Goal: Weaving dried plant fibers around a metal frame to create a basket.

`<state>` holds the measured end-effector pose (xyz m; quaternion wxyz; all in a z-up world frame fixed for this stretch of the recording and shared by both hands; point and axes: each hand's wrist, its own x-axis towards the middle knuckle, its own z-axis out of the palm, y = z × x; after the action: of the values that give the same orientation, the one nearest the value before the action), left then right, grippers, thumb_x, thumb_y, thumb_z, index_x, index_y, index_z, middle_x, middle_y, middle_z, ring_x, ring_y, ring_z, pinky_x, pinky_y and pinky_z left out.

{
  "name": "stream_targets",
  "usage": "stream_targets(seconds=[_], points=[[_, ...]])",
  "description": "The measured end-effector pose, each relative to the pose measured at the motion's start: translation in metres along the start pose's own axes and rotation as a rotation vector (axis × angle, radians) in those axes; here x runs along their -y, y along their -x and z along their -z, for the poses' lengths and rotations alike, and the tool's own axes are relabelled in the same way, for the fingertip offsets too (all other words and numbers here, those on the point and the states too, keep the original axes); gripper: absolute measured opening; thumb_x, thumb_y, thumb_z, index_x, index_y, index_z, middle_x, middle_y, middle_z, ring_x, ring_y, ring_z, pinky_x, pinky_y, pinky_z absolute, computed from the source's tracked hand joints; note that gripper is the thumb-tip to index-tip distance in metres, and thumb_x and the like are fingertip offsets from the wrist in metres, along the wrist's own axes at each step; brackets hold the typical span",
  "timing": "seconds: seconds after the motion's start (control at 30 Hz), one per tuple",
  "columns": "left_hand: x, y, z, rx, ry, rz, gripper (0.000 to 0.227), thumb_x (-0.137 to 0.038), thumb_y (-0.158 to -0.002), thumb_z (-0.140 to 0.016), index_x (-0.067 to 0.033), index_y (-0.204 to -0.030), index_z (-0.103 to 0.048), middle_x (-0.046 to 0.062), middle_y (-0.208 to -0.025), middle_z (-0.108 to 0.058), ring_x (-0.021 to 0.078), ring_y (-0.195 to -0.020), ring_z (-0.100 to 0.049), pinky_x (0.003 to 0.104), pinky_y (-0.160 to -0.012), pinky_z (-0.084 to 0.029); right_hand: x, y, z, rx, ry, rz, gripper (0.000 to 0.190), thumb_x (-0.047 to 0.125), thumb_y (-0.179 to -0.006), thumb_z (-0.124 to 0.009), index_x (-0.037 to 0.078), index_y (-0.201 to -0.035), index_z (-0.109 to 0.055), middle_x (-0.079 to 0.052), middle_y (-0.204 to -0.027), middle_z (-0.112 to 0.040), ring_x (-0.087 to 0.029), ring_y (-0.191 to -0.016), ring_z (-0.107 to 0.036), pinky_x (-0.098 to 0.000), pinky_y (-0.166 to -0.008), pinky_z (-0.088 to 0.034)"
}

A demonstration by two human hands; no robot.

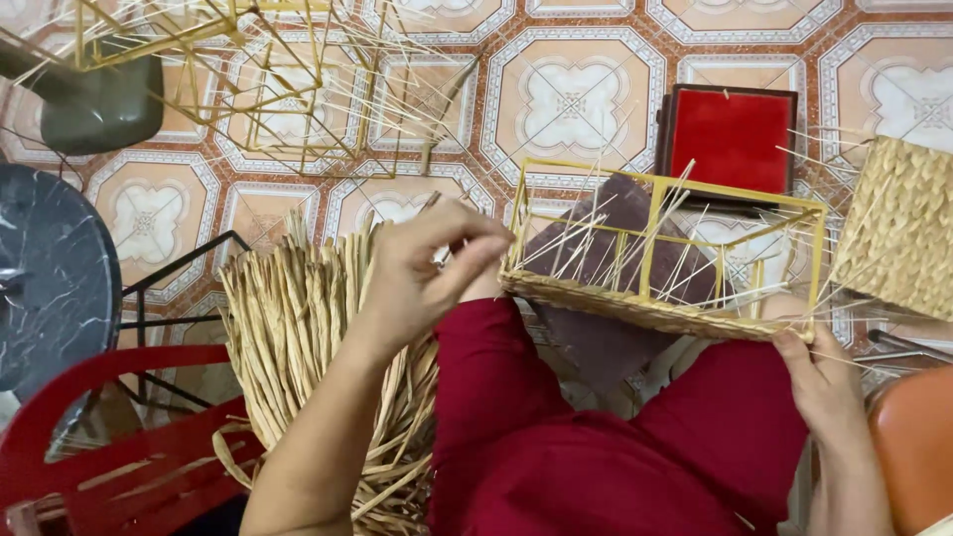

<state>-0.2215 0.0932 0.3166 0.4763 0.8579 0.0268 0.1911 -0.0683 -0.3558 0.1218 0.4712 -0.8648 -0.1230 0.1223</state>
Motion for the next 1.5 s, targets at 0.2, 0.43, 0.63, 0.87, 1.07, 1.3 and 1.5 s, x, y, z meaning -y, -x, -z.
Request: stream_targets(seconds=[0.2, 0.43, 0.63, 0.87, 1.07, 1.3, 1.5], points=[[0.068, 0.022, -0.048, 0.207, -0.157, 0.194, 0.029, -0.023, -0.089, -0.076, -0.0131, -0.117, -0.075, 0.007, -0.103, -0.078, 0.0177, -0.084, -0.072, 0.035, -0.078, -0.057, -0.033, 0.001, -0.002, -0.003, -0.097, -0.057, 0.041, 0.036, -0.109, -0.059, 0.004, -0.134, -0.063, -0.008, -0.105, -0.066, -0.016, -0.095, -0.058, -0.0311, -0.088, -0.048], [0.086, -0.014, -0.053, 0.448, -0.078, 0.538, 0.035, -0.024, -0.089, -0.076, -0.0199, -0.124, -0.069, 0.006, -0.084, -0.075, 0.0146, -0.075, -0.068, 0.033, -0.069, -0.055, -0.020, -0.001, -0.007, -0.016, -0.139, -0.049, 0.048, 0.040, -0.106, -0.058, 0.004, -0.138, -0.061, -0.008, -0.109, -0.067, -0.018, -0.096, -0.062, -0.0334, -0.089, -0.051], [0.135, -0.023, -0.057, 0.580, 0.187, 0.489, 0.012, -0.011, -0.087, -0.080, -0.0086, -0.097, -0.074, -0.001, -0.077, -0.073, 0.0046, -0.066, -0.064, 0.023, -0.055, -0.052, -0.029, -0.006, -0.009, -0.003, -0.200, -0.015, 0.050, 0.042, -0.105, -0.058, 0.004, -0.137, -0.060, -0.006, -0.115, -0.066, -0.015, -0.100, -0.061, -0.0321, -0.088, -0.052], [0.094, -0.014, -0.060, 0.363, 0.167, 0.567, 0.010, -0.012, -0.089, -0.079, -0.0100, -0.095, -0.071, -0.003, -0.075, -0.069, 0.0055, -0.059, -0.056, 0.023, -0.049, -0.045, -0.037, -0.003, -0.010, -0.017, -0.096, -0.065, 0.049, 0.045, -0.106, -0.059, 0.003, -0.132, -0.063, -0.008, -0.103, -0.066, -0.017, -0.092, -0.061, -0.0321, -0.086, -0.051], [0.112, 0.002, -0.090, 0.090, 0.114, 0.501, 0.004, -0.013, -0.093, -0.071, -0.0097, -0.095, -0.073, 0.003, -0.076, -0.074, 0.0073, -0.065, -0.068, 0.026, -0.061, -0.055, 0.060, 0.024, -0.012, -0.242, -0.025, -0.074, 0.047, 0.021, -0.098, -0.065, 0.001, -0.140, -0.054, -0.009, -0.117, -0.063, -0.018, -0.095, -0.062, -0.0319, -0.083, -0.051], [0.074, -0.009, -0.089, -0.005, -0.383, 0.472, 0.016, -0.020, -0.089, -0.075, -0.0083, -0.100, -0.076, 0.013, -0.076, -0.075, 0.0173, -0.063, -0.065, 0.036, -0.062, -0.053, 0.072, 0.091, -0.014, -0.631, 0.019, 0.214, 0.022, -0.017, -0.115, -0.044, -0.010, -0.134, -0.051, -0.022, -0.123, -0.059, -0.023, -0.113, -0.060, -0.0306, -0.103, -0.051], [0.093, -0.010, -0.101, 0.126, -0.326, 0.665, 0.015, -0.019, -0.098, -0.066, -0.0100, -0.108, -0.071, 0.006, -0.070, -0.071, 0.0141, -0.056, -0.066, 0.029, -0.051, -0.056, 0.194, 0.063, -0.084, 0.183, -0.225, 0.418, 0.022, -0.002, -0.090, -0.067, -0.001, -0.110, -0.074, -0.009, -0.100, -0.078, -0.013, -0.084, -0.078, -0.0236, -0.070, -0.065]])
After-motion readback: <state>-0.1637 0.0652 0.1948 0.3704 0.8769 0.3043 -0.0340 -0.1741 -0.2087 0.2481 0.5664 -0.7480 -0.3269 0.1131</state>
